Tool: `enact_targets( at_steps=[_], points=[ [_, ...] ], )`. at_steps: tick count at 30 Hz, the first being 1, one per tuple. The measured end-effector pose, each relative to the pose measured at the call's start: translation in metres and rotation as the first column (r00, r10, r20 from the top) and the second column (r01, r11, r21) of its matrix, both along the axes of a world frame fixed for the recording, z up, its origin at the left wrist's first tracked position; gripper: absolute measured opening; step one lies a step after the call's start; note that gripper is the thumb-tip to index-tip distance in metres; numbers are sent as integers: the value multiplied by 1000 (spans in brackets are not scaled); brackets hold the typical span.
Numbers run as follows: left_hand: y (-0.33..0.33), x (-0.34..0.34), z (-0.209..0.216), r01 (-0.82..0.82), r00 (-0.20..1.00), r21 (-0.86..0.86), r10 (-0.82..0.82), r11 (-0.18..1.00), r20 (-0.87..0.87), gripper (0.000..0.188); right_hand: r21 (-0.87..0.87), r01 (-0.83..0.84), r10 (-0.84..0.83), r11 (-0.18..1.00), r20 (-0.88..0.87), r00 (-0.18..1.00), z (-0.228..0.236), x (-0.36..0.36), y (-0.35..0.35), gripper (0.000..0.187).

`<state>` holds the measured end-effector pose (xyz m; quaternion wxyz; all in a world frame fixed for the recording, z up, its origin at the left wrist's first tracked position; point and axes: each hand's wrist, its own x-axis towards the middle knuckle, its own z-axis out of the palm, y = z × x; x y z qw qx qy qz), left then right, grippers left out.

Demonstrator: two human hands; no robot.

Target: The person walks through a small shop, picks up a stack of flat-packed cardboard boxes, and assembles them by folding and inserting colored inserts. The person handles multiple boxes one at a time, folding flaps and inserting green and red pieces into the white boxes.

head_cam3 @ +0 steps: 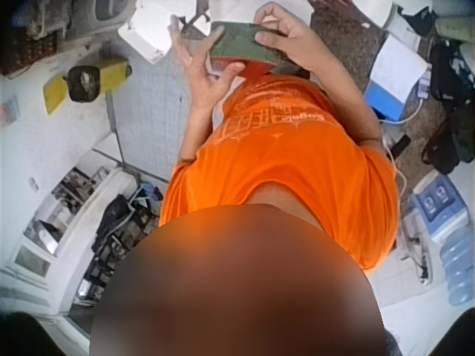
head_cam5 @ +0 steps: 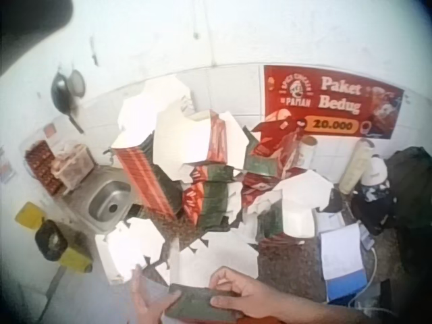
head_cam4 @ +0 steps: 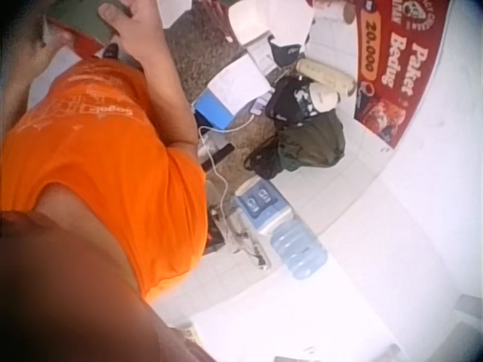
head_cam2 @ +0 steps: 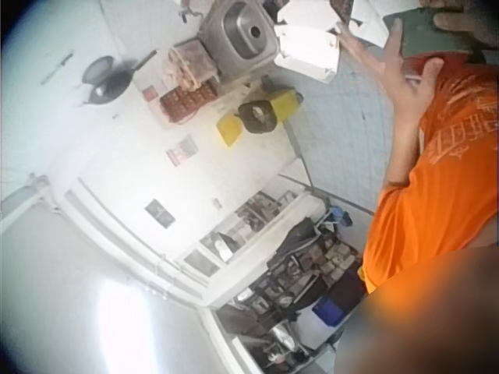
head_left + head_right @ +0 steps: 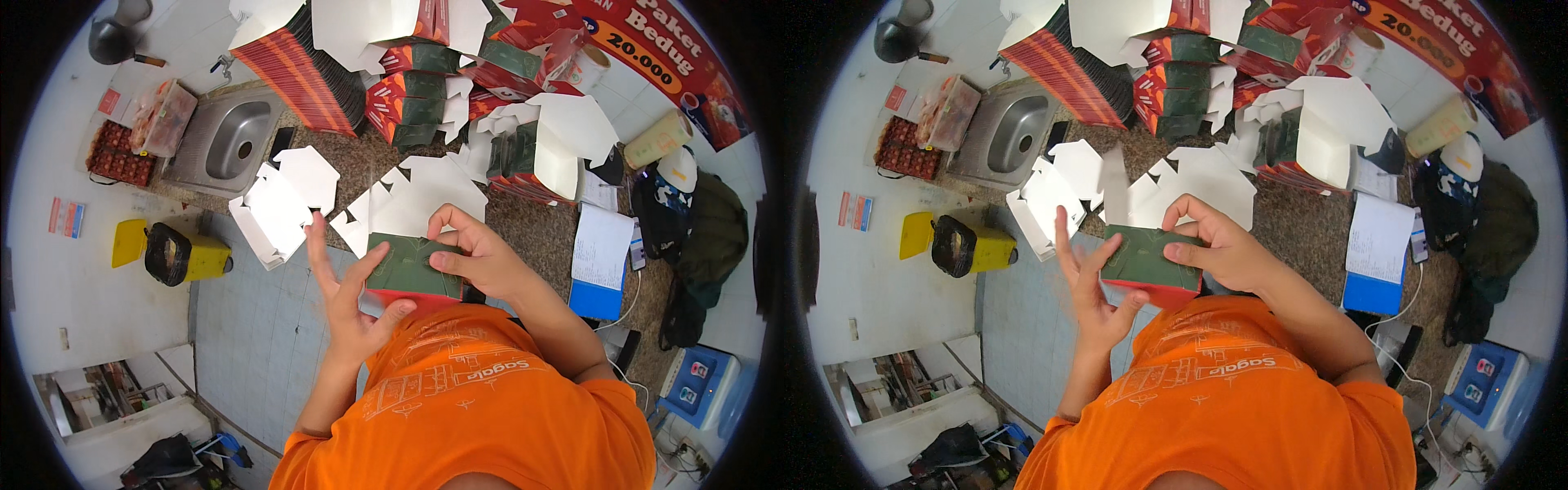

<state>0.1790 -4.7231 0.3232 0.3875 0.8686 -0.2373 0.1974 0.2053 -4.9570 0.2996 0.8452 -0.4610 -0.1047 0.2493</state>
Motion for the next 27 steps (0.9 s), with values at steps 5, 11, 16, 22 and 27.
enact_targets(
  at_steps=[5,11,16,22,27],
  points=[
    [-9,1,-30,121,969,-461,-205,879,-136,40,-107,156,-162,982,-44,986,5,0,4,18],
    [0,-18,-47,-39,932,-561,-173,827,-320,24,-413,496,-263,764,503,823,-14,-26,24,22],
    [9,-25,-33,-46,924,-525,-163,850,-346,12,-537,578,58,615,762,645,8,-44,25,25],
    [3,-24,-15,-72,926,-526,-139,847,-350,10,-535,564,79,629,766,638,15,-41,29,21],
    [-9,-12,-8,-35,976,-561,-92,827,-197,21,-448,598,13,664,807,590,12,-29,24,19]
  ],
)
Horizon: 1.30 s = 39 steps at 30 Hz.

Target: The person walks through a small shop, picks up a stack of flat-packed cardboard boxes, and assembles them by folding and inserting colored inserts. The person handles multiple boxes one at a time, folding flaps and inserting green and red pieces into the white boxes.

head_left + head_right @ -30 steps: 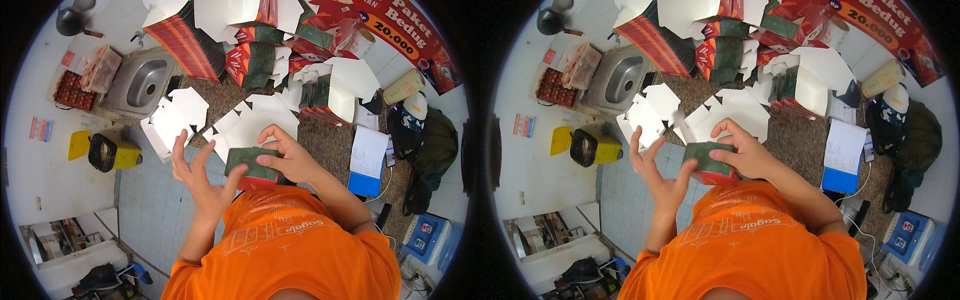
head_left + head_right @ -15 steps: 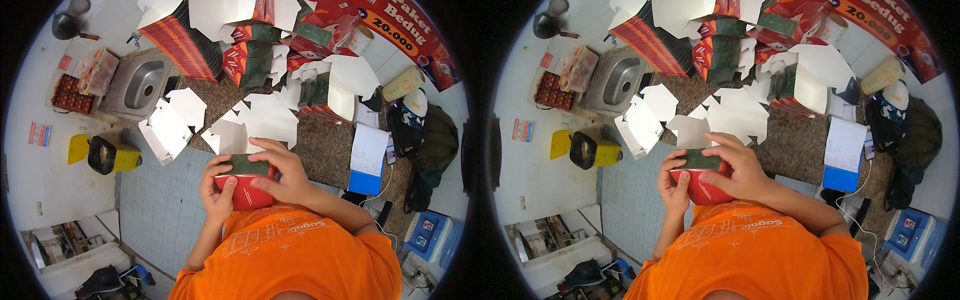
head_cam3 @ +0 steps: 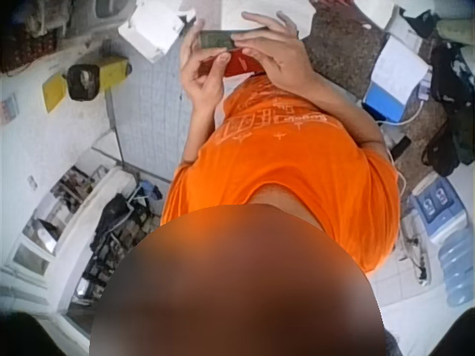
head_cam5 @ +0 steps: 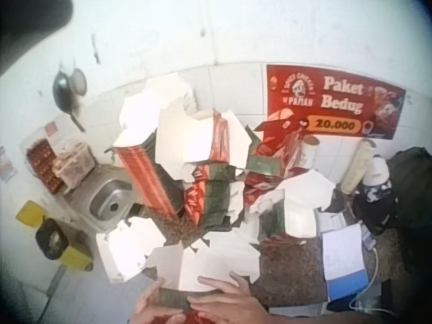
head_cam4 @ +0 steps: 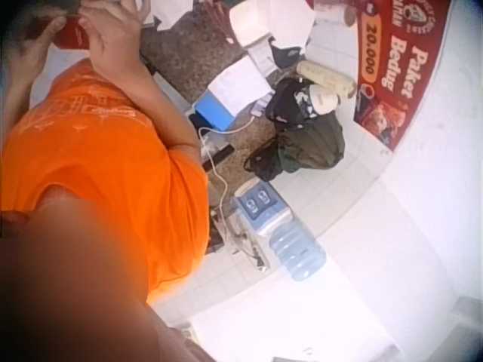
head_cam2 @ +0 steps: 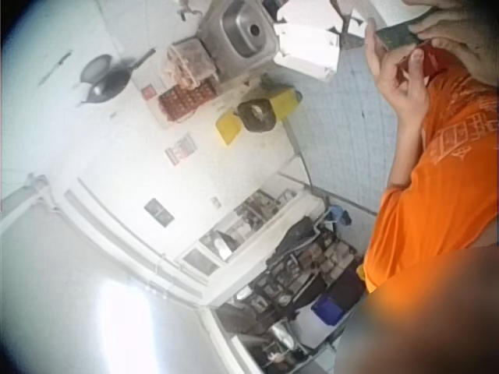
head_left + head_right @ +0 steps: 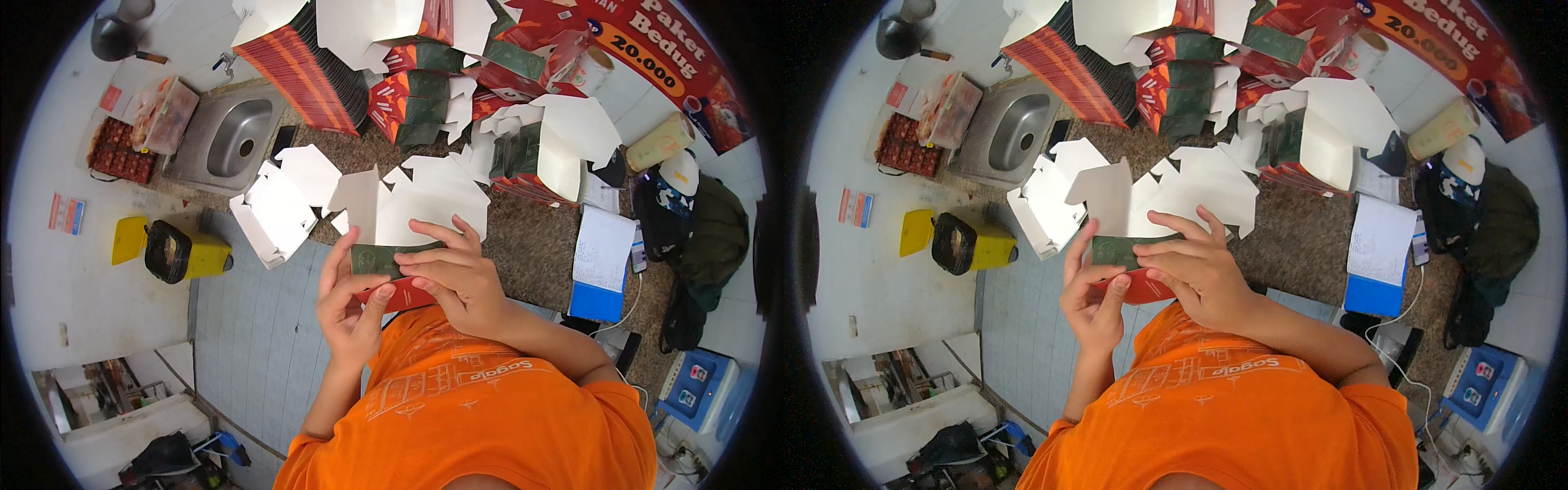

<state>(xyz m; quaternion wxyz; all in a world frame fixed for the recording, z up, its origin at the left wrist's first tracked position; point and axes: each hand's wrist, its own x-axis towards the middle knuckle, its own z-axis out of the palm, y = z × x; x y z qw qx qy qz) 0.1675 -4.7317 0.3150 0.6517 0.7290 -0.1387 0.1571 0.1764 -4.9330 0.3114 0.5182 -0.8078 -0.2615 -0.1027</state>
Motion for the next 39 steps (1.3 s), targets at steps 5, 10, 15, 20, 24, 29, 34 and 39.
enact_targets(
  at_steps=[5,10,15,20,24,29,34,39],
  points=[
    [1,-4,-16,-38,999,-38,36,999,-32,35,145,-15,5,989,69,998,-2,2,-3,27],
    [-1,-8,-38,-89,996,-97,88,991,-16,34,248,244,-273,938,92,958,-2,-3,-5,24],
    [-8,-5,-36,-73,997,-103,74,992,10,34,126,155,-170,980,122,978,-18,-6,-13,19],
    [-9,2,-41,-71,992,-104,81,992,95,31,162,104,-132,981,178,975,-6,3,-22,31],
    [-4,14,-44,2,996,-229,19,973,88,31,631,86,164,771,-328,930,-2,-2,-27,60],
    [-27,18,-38,34,999,-114,-31,993,27,53,594,26,309,804,-455,835,-4,-10,-26,63],
    [-26,22,-26,108,977,272,-153,956,148,75,504,8,238,864,-421,875,15,-8,-18,42],
    [-16,39,-10,227,956,310,-272,923,109,46,152,-6,15,988,-60,998,28,2,-27,26]
  ],
)
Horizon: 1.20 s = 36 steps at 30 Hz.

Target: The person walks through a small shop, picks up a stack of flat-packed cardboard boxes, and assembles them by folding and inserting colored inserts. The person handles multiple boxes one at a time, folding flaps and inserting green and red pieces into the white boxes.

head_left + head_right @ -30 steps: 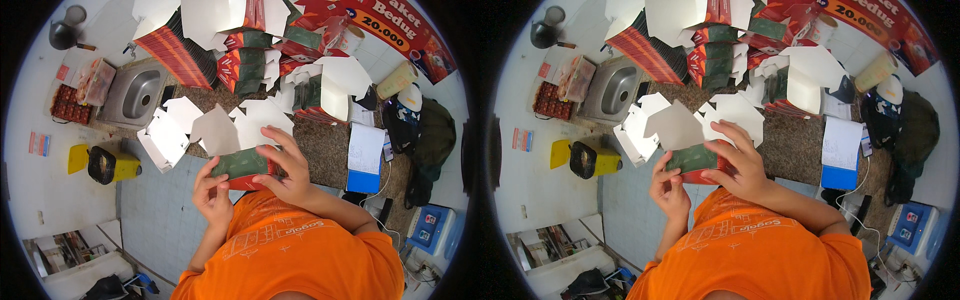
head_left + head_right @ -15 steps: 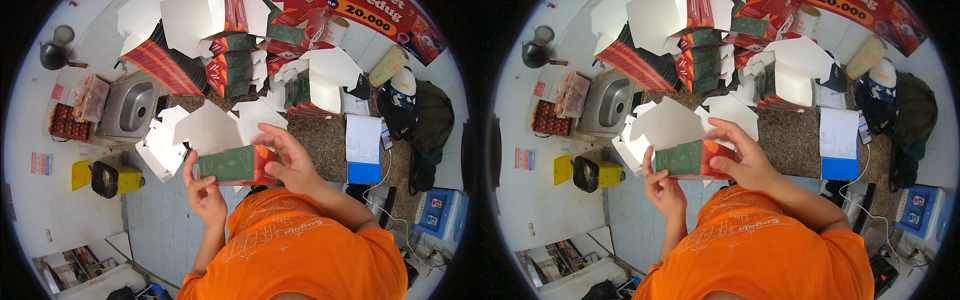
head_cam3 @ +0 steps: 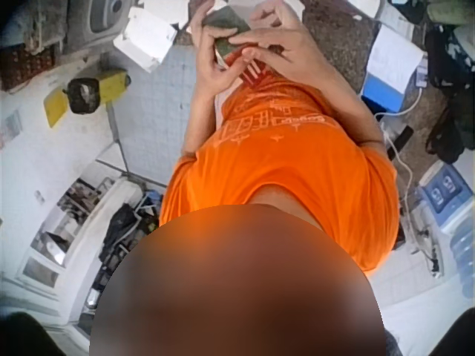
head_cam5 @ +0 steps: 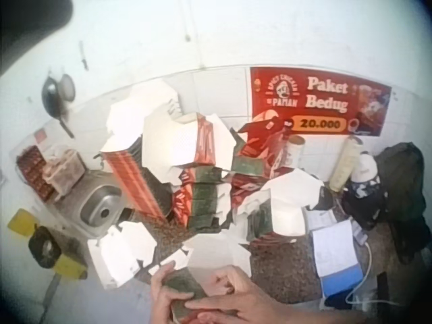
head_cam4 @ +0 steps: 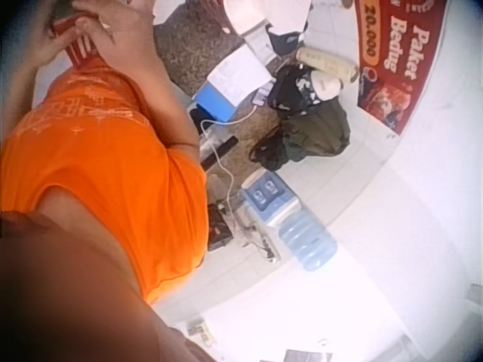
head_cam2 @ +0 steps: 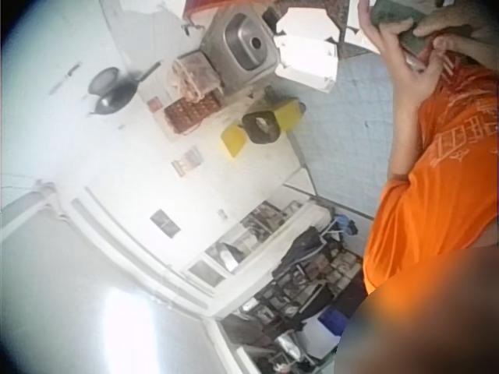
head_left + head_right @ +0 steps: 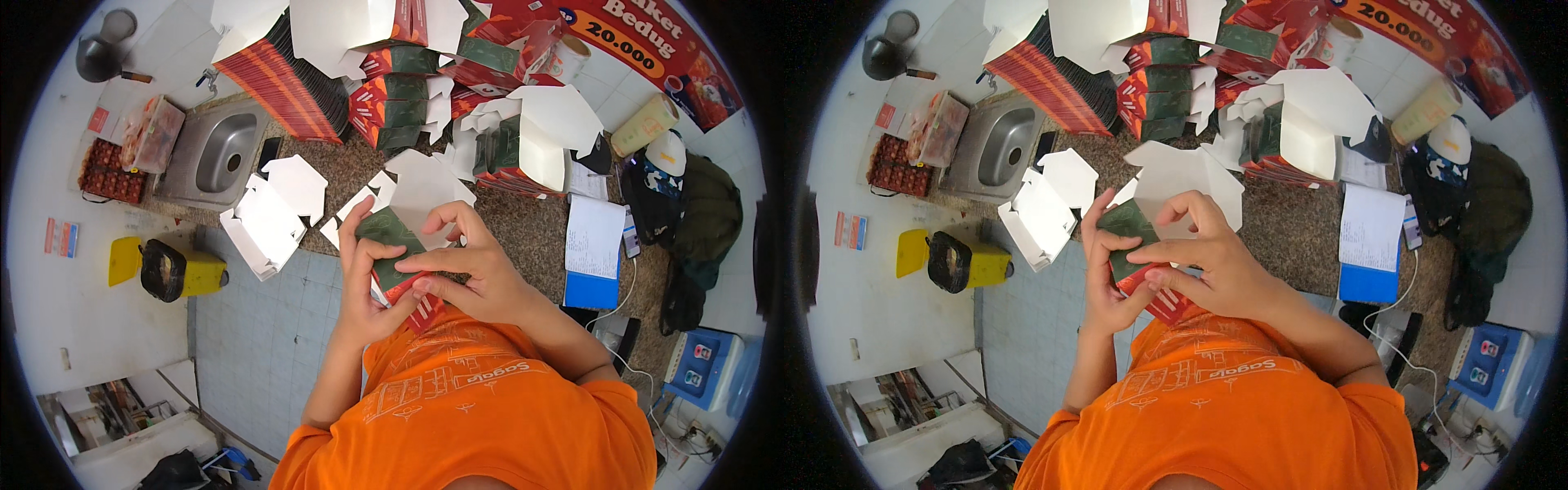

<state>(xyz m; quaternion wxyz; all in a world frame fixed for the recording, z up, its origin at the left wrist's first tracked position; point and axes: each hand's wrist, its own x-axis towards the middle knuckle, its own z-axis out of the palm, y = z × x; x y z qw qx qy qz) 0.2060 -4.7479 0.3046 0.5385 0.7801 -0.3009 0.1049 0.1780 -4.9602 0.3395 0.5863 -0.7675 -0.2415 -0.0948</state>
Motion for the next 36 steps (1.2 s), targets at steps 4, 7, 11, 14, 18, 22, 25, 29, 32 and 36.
enact_targets(
  at_steps=[4,7,11,14,18,22,25,29,32,36],
  points=[
    [-3,2,4,63,996,16,-62,998,-69,55,-174,46,-20,984,145,989,-11,-1,2,19],
    [-4,4,0,99,986,-15,-100,995,-130,67,-310,89,-22,947,213,977,-11,-3,0,13],
    [-4,4,-5,120,977,-44,-126,992,-170,75,-247,45,23,968,265,964,-16,-2,0,15],
    [-8,2,-3,94,994,130,-86,987,-68,77,-261,33,44,965,281,959,-9,-5,6,18],
    [-11,0,-5,115,973,-14,-116,993,-198,82,-245,109,-8,963,380,925,-25,-11,13,21],
    [-10,0,-8,147,962,67,-126,987,-241,84,-127,64,-22,990,311,950,-41,-14,10,23],
    [-12,-2,-12,155,952,75,-129,985,-277,85,-264,130,-24,956,370,929,-36,-22,10,23],
    [-18,-1,-13,147,935,-47,-154,988,-319,85,-200,154,-54,968,431,901,-39,-21,11,21],
    [-19,2,-19,111,945,-107,-138,988,-297,85,-155,122,-56,980,374,926,-43,-17,8,19],
    [-17,1,-18,67,962,48,-52,997,-269,86,-215,126,-53,968,317,947,-38,-20,4,19]
  ],
)
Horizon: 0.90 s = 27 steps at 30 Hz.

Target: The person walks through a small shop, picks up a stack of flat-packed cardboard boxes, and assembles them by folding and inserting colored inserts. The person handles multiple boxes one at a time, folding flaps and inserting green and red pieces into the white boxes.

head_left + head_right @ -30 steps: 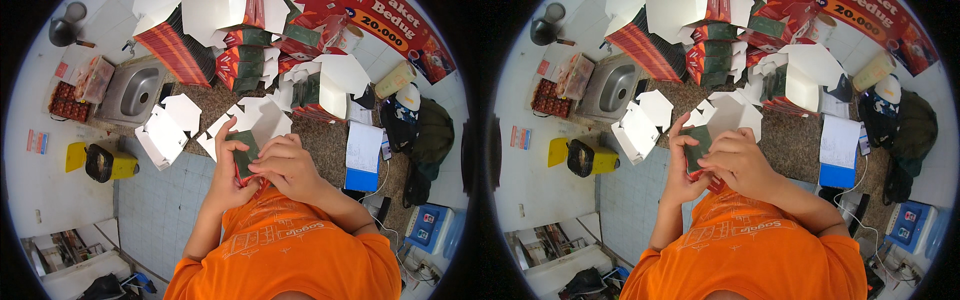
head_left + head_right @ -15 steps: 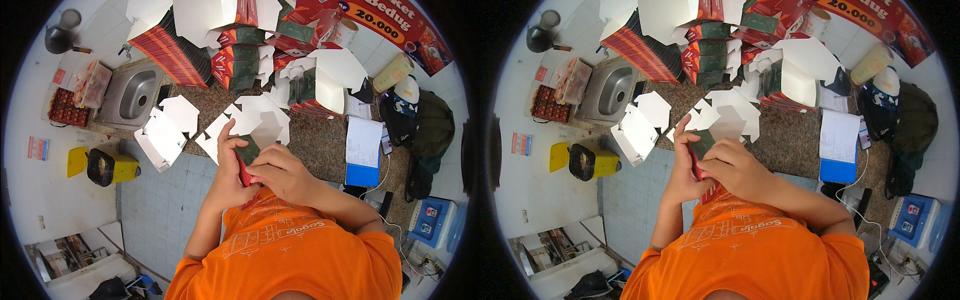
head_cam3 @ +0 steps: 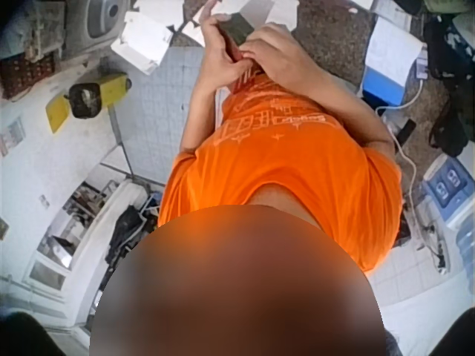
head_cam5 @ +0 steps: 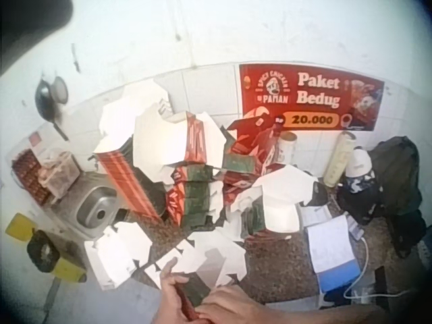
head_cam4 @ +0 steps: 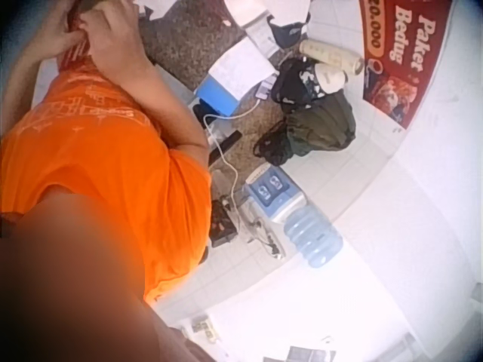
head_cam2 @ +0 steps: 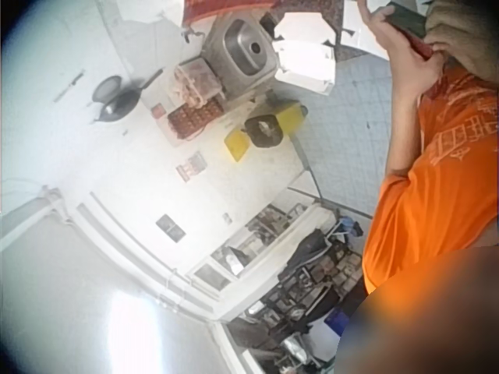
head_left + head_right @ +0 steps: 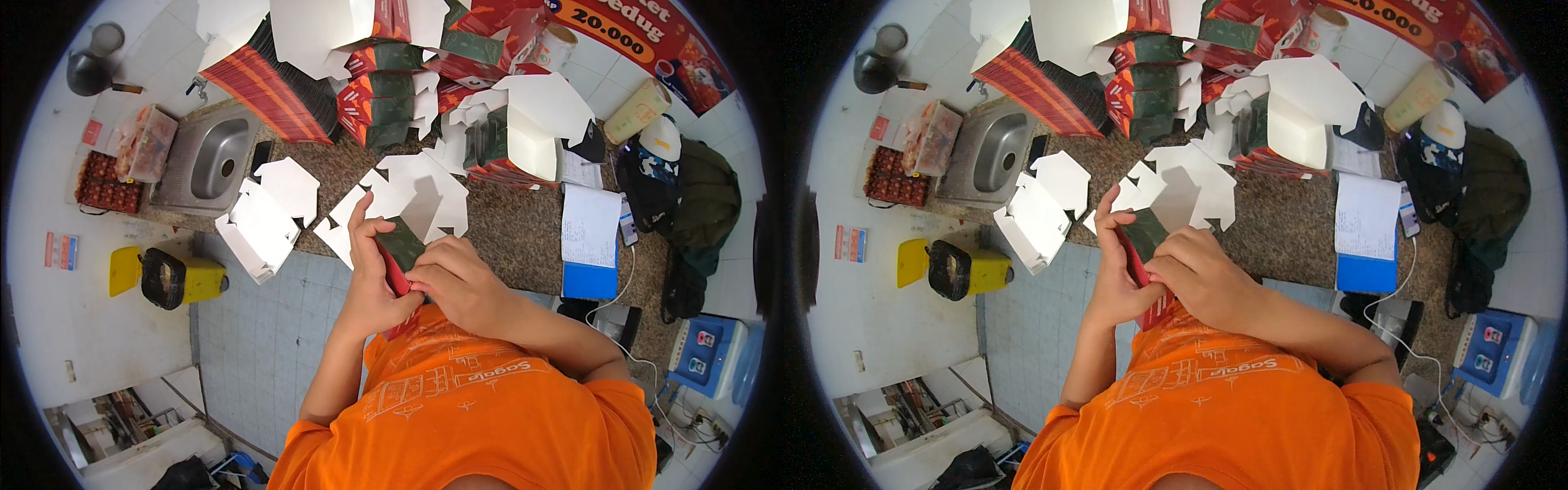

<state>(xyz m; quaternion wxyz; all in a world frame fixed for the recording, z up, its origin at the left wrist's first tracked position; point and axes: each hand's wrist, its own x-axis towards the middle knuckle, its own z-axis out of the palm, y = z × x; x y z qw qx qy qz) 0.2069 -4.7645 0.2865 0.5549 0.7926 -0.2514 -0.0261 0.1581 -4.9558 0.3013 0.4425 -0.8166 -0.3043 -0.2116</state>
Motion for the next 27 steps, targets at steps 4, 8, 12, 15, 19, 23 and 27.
enact_targets(
  at_steps=[4,8,12,15,19,23,27],
  points=[
    [-3,0,-1,-10,1000,-18,10,1000,-23,86,-123,32,-32,992,3,999,3,-6,1,22],
    [-3,3,-7,-9,999,-55,7,998,-43,87,-72,40,-35,997,70,997,-7,-2,3,23],
    [-3,5,0,18,998,-63,-21,998,-51,88,-43,44,-41,998,66,997,-7,1,0,22],
    [-4,3,4,43,999,29,-42,999,-32,93,-139,42,-29,989,94,995,-1,-2,-4,23],
    [-8,8,3,88,996,105,-89,991,4,98,-220,22,5,975,120,993,2,0,-7,17],
    [-6,14,-4,50,998,-71,-53,996,-32,98,-162,22,-14,987,46,999,-2,12,-13,20],
    [-2,16,-6,93,996,-220,-92,971,12,99,-172,57,-37,983,114,993,-13,12,-22,28]
  ],
)
